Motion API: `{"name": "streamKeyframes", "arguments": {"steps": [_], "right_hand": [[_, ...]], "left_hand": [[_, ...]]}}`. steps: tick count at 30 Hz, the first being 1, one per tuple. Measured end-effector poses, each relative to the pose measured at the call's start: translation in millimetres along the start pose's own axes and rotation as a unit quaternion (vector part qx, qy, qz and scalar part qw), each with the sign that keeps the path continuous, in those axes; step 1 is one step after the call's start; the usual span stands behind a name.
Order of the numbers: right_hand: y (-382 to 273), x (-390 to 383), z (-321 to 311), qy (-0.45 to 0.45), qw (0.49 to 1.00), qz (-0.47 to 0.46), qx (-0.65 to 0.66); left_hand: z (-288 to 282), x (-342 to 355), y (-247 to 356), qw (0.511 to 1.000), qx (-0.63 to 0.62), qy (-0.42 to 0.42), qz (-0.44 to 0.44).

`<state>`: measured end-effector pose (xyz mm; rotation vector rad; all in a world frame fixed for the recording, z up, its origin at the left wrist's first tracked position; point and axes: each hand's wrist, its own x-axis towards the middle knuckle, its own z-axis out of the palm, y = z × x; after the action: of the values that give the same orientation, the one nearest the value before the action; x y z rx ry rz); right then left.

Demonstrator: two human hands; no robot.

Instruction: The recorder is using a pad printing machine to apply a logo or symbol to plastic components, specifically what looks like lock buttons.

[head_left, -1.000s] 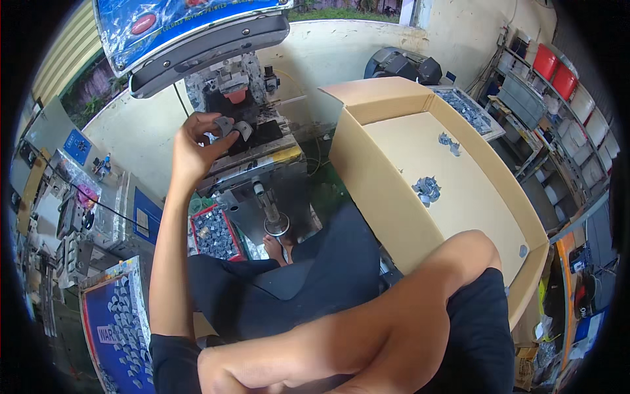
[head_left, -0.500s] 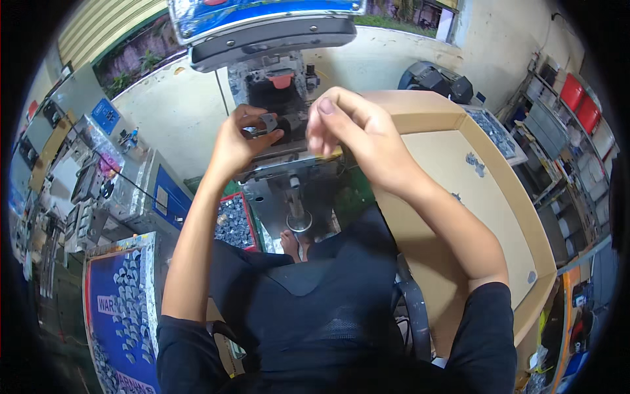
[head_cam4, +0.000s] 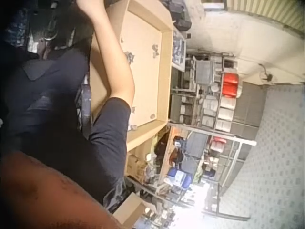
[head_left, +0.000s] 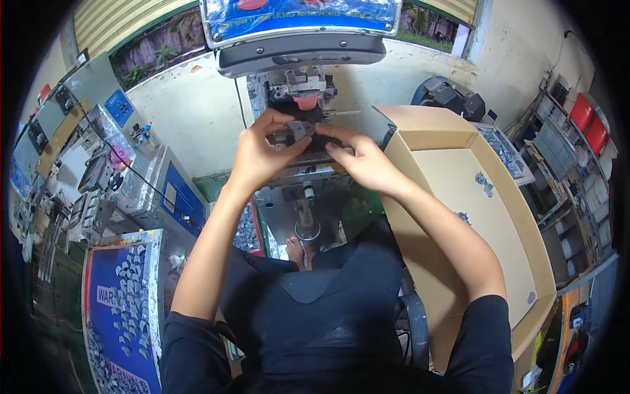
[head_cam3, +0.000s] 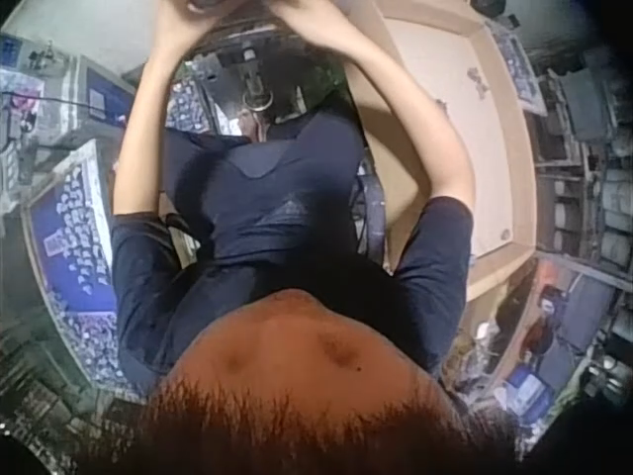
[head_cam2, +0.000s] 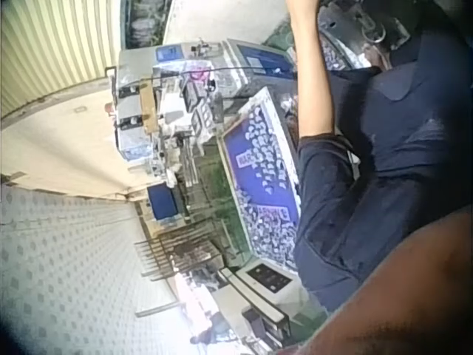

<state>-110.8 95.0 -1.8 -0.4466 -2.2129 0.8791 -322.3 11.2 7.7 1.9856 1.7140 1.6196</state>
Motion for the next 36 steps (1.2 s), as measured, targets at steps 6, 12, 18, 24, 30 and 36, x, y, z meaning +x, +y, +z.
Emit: {"name": "streamKeyframes", "arguments": {"steps": [6,12,18,24,30,36], "right_hand": [[-70.2,-29.4,6.0,-0.024,0.983,0.012,0.183],[-117.4,-47.6,23.6,-0.026,0.981,-0.127,0.143],[-136.6,-56.6,23.9,0.022,0.972,-0.228,0.059],[-136.5,-66.1,25.5,0.072,0.962,-0.252,0.070],[-143.9,-72.9,21.0,0.077,0.967,-0.226,0.091],[-147.6,-73.4,20.6,0.076,0.964,-0.240,0.085]], "left_hand": [[-53.9,-61.8,46.0,0.993,-0.099,-0.018,0.055],[-102.4,-82.3,90.6,0.971,-0.132,-0.057,0.191],[-121.5,-84.0,109.4,0.969,-0.097,-0.091,0.210],[-123.9,-77.6,117.3,0.960,-0.069,-0.104,0.250],[-126.1,-73.4,129.7,0.960,-0.040,-0.107,0.257],[-131.4,-71.1,134.9,0.956,-0.015,-0.124,0.265]]}}
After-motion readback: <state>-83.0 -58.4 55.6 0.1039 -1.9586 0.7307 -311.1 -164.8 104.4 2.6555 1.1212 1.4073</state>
